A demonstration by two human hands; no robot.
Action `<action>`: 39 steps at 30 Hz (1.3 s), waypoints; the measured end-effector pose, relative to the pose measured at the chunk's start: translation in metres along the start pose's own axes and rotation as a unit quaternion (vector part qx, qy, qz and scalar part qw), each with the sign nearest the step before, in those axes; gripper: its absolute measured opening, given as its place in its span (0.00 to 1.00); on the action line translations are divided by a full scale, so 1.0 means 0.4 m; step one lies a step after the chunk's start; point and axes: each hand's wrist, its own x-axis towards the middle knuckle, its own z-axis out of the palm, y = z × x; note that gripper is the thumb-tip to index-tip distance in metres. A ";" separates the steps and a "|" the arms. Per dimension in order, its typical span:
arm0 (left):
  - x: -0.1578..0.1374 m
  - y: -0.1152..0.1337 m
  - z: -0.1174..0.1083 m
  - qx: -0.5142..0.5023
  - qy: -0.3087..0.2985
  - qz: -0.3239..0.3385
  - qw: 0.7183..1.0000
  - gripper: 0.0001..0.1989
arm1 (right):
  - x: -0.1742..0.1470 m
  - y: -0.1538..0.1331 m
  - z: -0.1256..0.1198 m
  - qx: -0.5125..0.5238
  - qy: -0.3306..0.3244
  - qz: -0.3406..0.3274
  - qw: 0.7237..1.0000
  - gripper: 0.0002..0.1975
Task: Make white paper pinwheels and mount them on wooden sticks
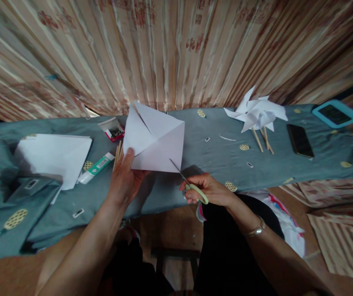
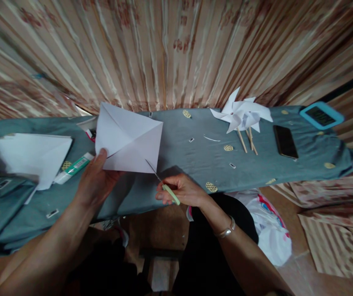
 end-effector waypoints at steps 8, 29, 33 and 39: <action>-0.012 -0.007 0.005 0.013 -0.045 -0.012 0.999 0.07 | 0.007 -0.005 -0.001 -0.009 -0.007 -0.011 1.000 0.26; -0.008 -0.004 0.006 0.028 -0.009 -0.013 0.999 0.08 | 0.012 0.001 0.005 0.006 0.021 0.016 1.000 0.25; -0.006 -0.007 0.003 0.021 -0.024 -0.001 0.999 0.10 | 0.012 -0.002 0.005 -0.001 0.028 0.015 1.000 0.26; -0.005 -0.016 -0.003 0.028 -0.028 -0.012 0.999 0.09 | 0.009 -0.009 0.009 0.010 0.028 0.017 0.999 0.26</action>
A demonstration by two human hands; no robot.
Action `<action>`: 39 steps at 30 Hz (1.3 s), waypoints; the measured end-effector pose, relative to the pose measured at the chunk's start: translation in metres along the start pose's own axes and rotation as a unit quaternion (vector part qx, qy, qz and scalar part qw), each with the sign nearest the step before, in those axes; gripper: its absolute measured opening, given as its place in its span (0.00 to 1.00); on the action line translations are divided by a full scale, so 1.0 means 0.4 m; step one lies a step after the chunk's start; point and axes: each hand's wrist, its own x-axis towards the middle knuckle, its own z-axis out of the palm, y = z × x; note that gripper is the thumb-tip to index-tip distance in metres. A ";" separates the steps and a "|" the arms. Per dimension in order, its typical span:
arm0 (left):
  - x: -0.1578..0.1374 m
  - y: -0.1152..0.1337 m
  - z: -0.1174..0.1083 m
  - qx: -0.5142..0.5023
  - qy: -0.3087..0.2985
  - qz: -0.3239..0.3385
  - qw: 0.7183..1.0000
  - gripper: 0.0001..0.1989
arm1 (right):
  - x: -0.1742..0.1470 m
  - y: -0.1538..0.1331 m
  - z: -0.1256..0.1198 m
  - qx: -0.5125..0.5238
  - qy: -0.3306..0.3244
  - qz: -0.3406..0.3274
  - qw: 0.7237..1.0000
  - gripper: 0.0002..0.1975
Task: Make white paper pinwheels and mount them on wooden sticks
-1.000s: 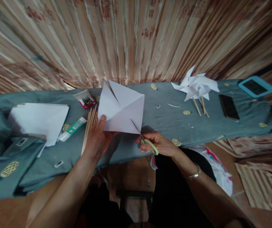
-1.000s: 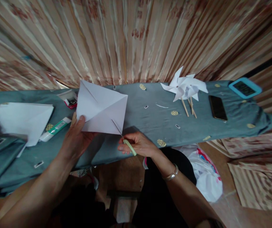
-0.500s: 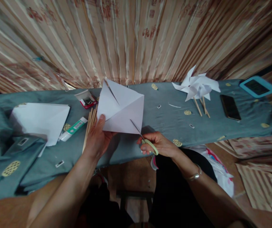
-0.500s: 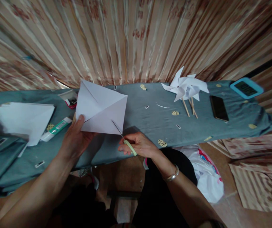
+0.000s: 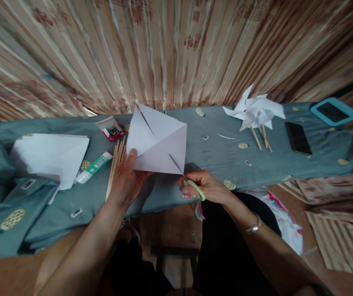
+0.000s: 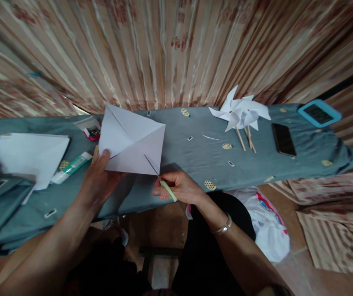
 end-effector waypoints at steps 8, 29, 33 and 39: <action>-0.004 -0.023 0.000 0.008 -0.014 -0.030 0.999 0.10 | -0.002 -0.003 -0.006 0.002 0.001 -0.011 1.000 0.26; -0.010 -0.017 0.005 0.027 -0.007 -0.037 0.999 0.09 | 0.004 0.004 -0.002 0.016 0.019 -0.010 1.000 0.25; -0.016 -0.019 0.010 0.040 0.003 -0.046 0.998 0.08 | 0.002 -0.003 -0.003 0.016 0.017 -0.014 1.000 0.25; -0.018 -0.023 0.013 0.024 0.014 -0.047 0.999 0.09 | 0.000 -0.005 -0.002 0.015 0.029 -0.017 0.999 0.25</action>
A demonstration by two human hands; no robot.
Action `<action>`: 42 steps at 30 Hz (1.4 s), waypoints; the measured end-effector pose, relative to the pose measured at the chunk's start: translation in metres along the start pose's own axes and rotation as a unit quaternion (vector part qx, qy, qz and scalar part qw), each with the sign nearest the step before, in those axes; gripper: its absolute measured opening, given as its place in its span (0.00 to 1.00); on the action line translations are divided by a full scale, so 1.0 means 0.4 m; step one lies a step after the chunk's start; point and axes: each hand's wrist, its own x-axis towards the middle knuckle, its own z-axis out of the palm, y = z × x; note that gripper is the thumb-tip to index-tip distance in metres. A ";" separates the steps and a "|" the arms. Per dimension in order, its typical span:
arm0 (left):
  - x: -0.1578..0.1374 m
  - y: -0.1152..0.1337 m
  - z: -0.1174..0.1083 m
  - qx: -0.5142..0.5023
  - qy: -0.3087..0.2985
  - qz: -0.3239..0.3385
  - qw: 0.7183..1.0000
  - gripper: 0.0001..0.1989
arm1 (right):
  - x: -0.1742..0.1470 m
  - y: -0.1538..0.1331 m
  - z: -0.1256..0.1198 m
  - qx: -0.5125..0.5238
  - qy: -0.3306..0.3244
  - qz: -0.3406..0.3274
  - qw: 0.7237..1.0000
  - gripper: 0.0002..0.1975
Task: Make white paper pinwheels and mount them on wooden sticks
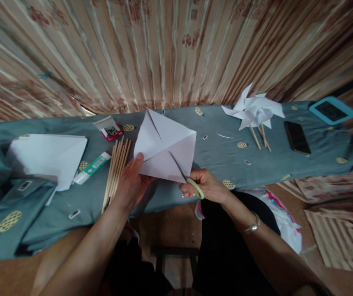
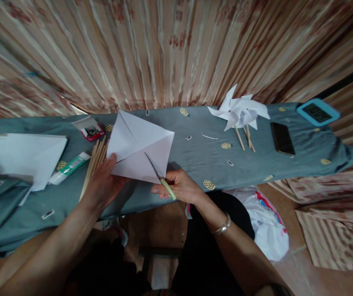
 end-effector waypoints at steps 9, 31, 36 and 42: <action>0.005 -0.006 -0.004 -0.018 -0.009 0.002 1.000 0.11 | 0.010 0.020 0.005 0.013 0.009 0.004 1.000 0.25; 0.038 0.072 -0.060 -0.009 0.019 0.003 1.000 0.06 | -0.047 -0.030 -0.141 -0.078 0.082 -0.101 0.988 0.31; 0.022 0.031 -0.062 0.069 -0.036 -0.078 0.994 0.07 | -0.019 -0.041 -0.140 -0.065 0.179 -0.181 0.965 0.28; 0.017 0.000 -0.058 0.110 -0.064 -0.103 0.987 0.10 | 0.010 -0.045 -0.093 -0.061 0.114 -0.119 0.984 0.23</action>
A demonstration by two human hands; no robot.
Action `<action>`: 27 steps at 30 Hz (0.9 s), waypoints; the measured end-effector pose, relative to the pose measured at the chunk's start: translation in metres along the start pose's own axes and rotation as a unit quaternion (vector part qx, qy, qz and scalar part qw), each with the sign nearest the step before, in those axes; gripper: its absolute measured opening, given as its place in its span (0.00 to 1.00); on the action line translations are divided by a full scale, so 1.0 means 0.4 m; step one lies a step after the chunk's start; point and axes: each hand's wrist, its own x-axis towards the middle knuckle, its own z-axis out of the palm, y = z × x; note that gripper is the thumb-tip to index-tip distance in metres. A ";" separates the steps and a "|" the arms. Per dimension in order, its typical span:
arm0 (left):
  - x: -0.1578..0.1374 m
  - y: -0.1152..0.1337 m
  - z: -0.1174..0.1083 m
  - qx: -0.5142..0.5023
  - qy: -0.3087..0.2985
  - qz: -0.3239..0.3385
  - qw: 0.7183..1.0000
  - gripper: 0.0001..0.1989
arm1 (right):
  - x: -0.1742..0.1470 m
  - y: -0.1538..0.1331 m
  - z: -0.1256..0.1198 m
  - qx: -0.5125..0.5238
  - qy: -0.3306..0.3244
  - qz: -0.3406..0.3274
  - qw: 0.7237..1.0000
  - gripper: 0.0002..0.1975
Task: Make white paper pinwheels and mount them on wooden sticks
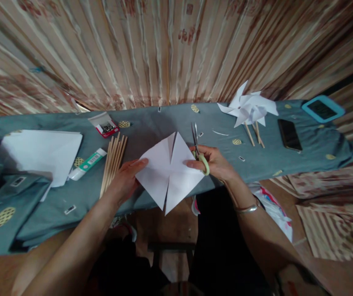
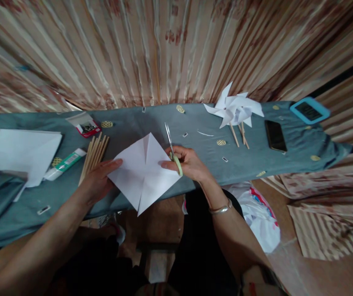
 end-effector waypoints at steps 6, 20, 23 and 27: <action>0.001 0.020 0.009 -0.038 -0.054 0.014 0.998 0.23 | 0.015 0.013 0.025 0.063 0.055 -0.008 0.996 0.19; -0.012 -0.052 0.084 -0.078 -0.079 0.082 0.991 0.15 | 0.043 0.045 0.088 0.150 0.215 -0.061 0.963 0.19; -0.003 -0.063 0.103 -0.065 -0.015 0.102 0.993 0.18 | 0.041 0.049 0.104 0.162 0.186 -0.050 0.968 0.22; 0.018 -0.055 0.102 -0.062 0.052 0.135 0.987 0.21 | 0.027 0.041 0.106 0.130 0.147 -0.032 0.980 0.22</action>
